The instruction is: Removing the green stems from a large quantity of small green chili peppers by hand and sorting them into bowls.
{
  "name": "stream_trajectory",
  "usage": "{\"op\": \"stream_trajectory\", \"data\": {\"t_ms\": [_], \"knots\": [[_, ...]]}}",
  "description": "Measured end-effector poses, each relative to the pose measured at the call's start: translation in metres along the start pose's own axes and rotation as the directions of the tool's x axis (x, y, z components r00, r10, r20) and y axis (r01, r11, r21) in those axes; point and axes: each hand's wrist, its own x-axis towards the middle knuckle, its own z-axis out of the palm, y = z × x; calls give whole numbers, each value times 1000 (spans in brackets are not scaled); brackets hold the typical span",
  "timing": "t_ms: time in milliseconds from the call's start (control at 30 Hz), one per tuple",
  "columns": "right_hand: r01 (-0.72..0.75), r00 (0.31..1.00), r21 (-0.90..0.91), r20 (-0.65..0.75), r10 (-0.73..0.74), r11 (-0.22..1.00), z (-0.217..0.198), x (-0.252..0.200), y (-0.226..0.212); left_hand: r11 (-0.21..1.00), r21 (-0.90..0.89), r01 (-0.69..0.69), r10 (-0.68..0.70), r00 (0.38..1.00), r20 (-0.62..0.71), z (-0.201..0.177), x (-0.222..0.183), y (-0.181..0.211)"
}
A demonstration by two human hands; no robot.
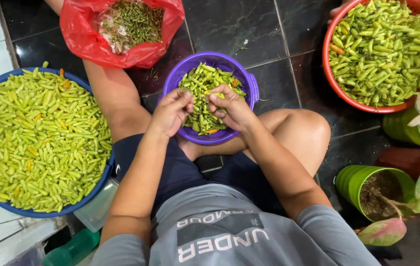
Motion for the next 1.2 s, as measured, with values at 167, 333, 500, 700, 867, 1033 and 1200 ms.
{"op": "stream_trajectory", "data": {"t_ms": [167, 333, 500, 700, 867, 1033, 1200], "knots": [[41, 998, 28, -58, -39, 999, 2, -5, -39, 719, 555, -418, 538, 840, -64, -25, 29, 100], [51, 994, 24, -101, -48, 998, 0, -3, -47, -189, 959, -212, 762, 584, 279, -32, 44, 109], [46, 997, 24, -56, -45, 999, -10, 3, -38, -631, 744, -220, 392, 737, 550, -76, 73, -25], [-14, 994, -34, -109, 10, 999, -8, 5, -33, -678, 723, -134, 425, 731, 534, -55, 61, -38], [-31, 986, -123, -166, 10, 992, 0, 4, -23, -346, 928, -136, 250, 940, 231, -59, 51, -22], [-77, 985, -302, -168, 27, 950, 2, 3, -8, 293, 956, 26, 137, 988, -69, -27, 18, -1], [-47, 980, -529, -187, -63, 847, 5, 10, 21, 785, 620, 15, 44, 996, -80, 10, -7, -21]]}}
